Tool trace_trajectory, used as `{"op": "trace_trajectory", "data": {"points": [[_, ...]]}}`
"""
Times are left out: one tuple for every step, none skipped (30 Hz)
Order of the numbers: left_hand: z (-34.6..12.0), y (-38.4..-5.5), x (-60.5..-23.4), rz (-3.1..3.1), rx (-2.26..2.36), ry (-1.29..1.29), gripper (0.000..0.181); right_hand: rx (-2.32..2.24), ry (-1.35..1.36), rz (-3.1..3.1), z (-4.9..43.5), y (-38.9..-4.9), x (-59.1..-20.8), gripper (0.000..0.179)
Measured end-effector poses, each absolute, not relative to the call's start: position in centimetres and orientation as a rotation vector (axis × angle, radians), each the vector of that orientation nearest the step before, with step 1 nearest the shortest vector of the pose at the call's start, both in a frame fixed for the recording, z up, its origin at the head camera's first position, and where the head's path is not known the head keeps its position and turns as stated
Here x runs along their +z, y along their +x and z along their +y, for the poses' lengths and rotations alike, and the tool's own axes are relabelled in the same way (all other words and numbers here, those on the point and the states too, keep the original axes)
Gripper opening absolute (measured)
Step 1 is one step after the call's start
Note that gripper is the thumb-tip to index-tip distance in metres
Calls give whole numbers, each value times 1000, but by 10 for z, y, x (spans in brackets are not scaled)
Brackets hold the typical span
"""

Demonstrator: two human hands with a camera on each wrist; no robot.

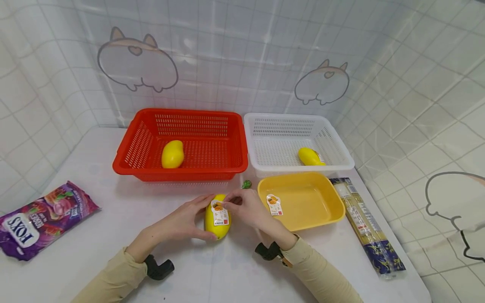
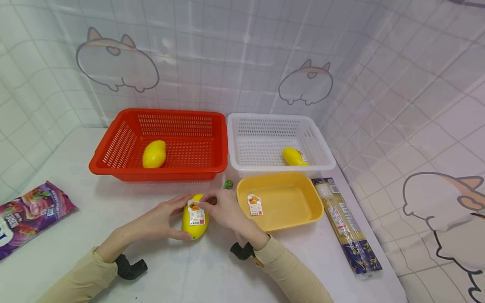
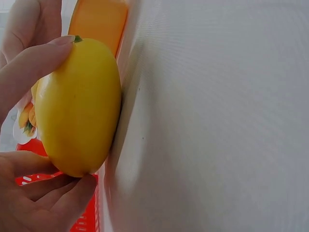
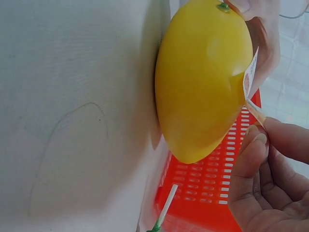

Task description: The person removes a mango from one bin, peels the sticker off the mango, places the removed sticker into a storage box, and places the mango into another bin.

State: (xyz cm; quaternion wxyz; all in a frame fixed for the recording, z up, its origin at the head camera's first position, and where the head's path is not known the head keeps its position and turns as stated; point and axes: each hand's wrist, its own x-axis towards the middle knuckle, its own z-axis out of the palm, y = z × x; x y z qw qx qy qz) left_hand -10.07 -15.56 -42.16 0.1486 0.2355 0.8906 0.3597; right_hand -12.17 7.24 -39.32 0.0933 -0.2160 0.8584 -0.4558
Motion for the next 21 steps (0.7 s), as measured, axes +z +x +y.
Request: {"op": "trace_trajectory", "data": {"points": [[-156,-101,-421,2558,1037,678,116,-1354,-639,2543,72,-121,-393,8],[-156,-101,-421,2557,1039,678,116,-1356,-636,2540,73,-121,-393,8],[-156,-101,-421,2555,1042,676,116,-1356,-635,2536,73,-121,-392,8],[-156,-101,-422,2554,1044,675,116,-1359,-635,2534,73,-121,-392,8],[-156,-101,-422,2553,1044,675,116,-1361,-635,2534,73,-120,-391,8],[-156,-101,-422,2553,1042,677,116,-1362,-634,2534,73,-120,-391,8],[-155,-101,-422,2553,1041,675,116,-1361,-633,2536,72,-119,-390,8],[-155,-101,-422,2555,1038,673,116,-1359,-636,2540,72,-119,-390,8],[-155,-101,-423,2555,1035,670,116,-1356,-641,2545,72,-118,-390,8],[-155,-101,-423,2556,1030,667,116,-1355,-648,2549,72,-118,-389,7],[-155,-101,-423,2556,1025,662,116,-1353,-656,2553,71,-118,-389,8],[-155,-101,-423,2556,1021,657,116,-1353,-663,2556,71,-117,-388,8],[-155,-100,-422,2556,1018,649,116,-1352,-673,2561,71,-117,-388,7],[-155,-100,-422,2555,1016,643,116,-1351,-682,2565,71,-116,-388,7],[-154,-100,-422,2554,1013,637,116,-1351,-687,2568,70,-116,-388,7],[-154,-100,-422,2553,1011,635,116,-1352,-689,2567,70,-116,-387,7],[-154,-99,-422,2553,1011,632,116,-1352,-690,2568,70,-115,-387,7],[-154,-99,-422,2553,1010,630,116,-1350,-691,2568,70,-115,-387,7],[-154,-99,-422,2553,1011,630,116,-1349,-691,2566,70,-115,-386,7],[-154,-99,-421,2553,1011,632,116,-1347,-693,2564,70,-114,-386,7],[-154,-99,-421,2553,1012,634,116,-1347,-694,2560,71,-114,-386,7]]}}
